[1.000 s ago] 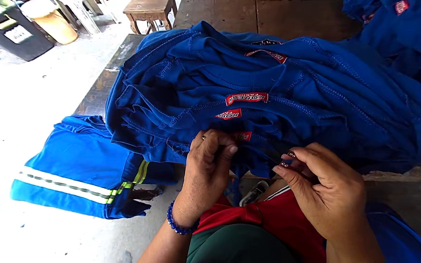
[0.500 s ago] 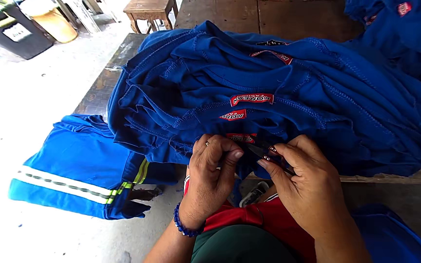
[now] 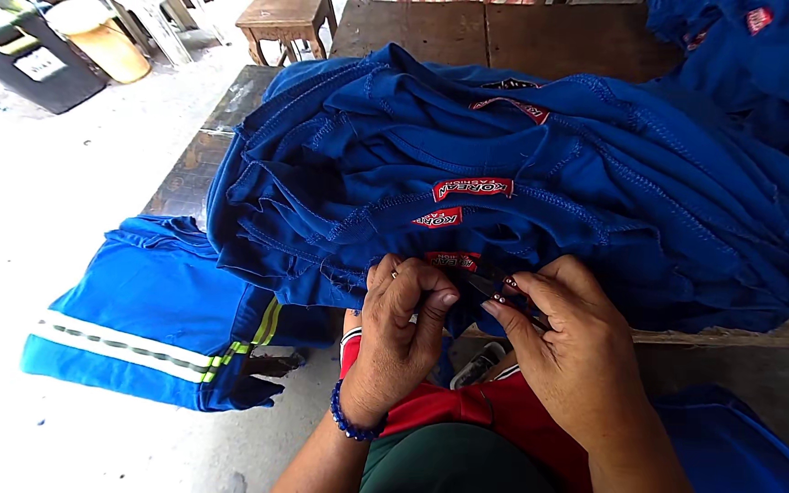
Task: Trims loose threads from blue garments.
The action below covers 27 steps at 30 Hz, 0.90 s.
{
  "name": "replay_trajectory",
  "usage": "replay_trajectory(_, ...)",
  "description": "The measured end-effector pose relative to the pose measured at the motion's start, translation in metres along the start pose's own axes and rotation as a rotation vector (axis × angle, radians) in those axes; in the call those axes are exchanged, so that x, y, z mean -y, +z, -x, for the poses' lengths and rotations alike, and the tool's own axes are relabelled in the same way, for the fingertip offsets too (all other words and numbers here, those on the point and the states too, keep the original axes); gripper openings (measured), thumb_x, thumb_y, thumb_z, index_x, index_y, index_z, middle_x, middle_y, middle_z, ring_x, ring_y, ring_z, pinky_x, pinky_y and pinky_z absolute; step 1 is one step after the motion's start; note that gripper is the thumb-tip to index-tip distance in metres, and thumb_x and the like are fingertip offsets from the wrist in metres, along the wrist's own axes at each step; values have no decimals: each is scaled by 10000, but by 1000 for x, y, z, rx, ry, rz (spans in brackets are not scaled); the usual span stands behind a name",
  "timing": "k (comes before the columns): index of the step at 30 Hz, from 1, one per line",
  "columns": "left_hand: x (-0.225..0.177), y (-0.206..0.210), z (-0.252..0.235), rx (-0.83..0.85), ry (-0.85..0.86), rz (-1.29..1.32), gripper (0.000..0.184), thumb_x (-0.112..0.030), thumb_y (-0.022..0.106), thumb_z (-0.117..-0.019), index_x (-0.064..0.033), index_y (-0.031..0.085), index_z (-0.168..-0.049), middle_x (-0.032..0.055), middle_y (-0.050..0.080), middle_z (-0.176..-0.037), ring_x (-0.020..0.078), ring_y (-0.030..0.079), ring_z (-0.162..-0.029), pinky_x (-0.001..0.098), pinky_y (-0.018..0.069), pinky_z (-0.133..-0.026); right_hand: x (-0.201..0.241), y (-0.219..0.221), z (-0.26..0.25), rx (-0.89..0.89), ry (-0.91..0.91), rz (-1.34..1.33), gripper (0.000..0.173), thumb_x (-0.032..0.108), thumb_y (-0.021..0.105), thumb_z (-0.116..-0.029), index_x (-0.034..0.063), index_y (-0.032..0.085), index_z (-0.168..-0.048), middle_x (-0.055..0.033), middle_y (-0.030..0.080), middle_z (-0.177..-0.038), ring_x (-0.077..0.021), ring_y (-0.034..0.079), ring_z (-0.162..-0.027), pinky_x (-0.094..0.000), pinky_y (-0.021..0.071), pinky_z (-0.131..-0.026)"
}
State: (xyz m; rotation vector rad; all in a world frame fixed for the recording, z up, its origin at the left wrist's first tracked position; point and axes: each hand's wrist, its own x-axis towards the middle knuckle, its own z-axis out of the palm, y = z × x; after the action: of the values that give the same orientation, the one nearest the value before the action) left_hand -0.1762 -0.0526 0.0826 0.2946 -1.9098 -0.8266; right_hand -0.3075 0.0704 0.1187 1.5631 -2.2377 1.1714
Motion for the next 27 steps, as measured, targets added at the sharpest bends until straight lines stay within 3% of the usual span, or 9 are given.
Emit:
replay_trajectory(10,4,3,7,-32,47,-41,109,-156,569,-1025,-114,600,-929,-24,603,-890,60,542,-930,227,404,-859,-6,3,4,-64,13,-50,236,222,639,-988,25,768,-978,-56,584,-874,-54,551,-750,-157,442,-629)
replay_trajectory(15,6,5,16,-177,41,31,112,-155,535,-1058,-97,585,-976,3,620,-983,64,636,-1001,250,544,-900,-21,-7,6,-113,15,-253,244,211,682,-972,-26,717,-1013,-31,611,-930,43,555,-834,-74,468,-736)
replay_trajectory(18,4,5,19,-190,60,41,93,-152,570,-1042,-95,615,-985,0,624,-1014,68,628,-1048,244,541,-919,-27,-9,7,-118,11,-300,232,186,684,-964,-42,707,-1005,-20,618,-919,56,564,-832,-69,476,-731)
replay_trajectory(21,4,5,23,-229,108,29,118,-164,579,-1046,-83,644,-990,13,688,-1021,116,662,-1086,300,553,-961,-28,-9,9,-105,-4,-299,238,190,687,-965,-45,710,-993,-32,620,-933,54,565,-829,-66,478,-722)
replay_trajectory(25,5,2,26,-305,107,131,171,-228,494,-1092,-160,651,-1098,-31,736,-1130,126,690,-1144,342,570,-1000,-30,-9,9,-95,-20,-302,233,178,693,-954,-53,710,-976,-39,622,-942,53,571,-843,-63,483,-733)
replay_trajectory(27,6,0,28,-367,79,177,215,-267,468,-1101,-195,670,-1090,-71,730,-1083,87,698,-1064,295,583,-922,-29,-10,9,-94,-26,-306,233,180,695,-956,-52,708,-976,-36,626,-944,54,572,-850,-64,483,-740)
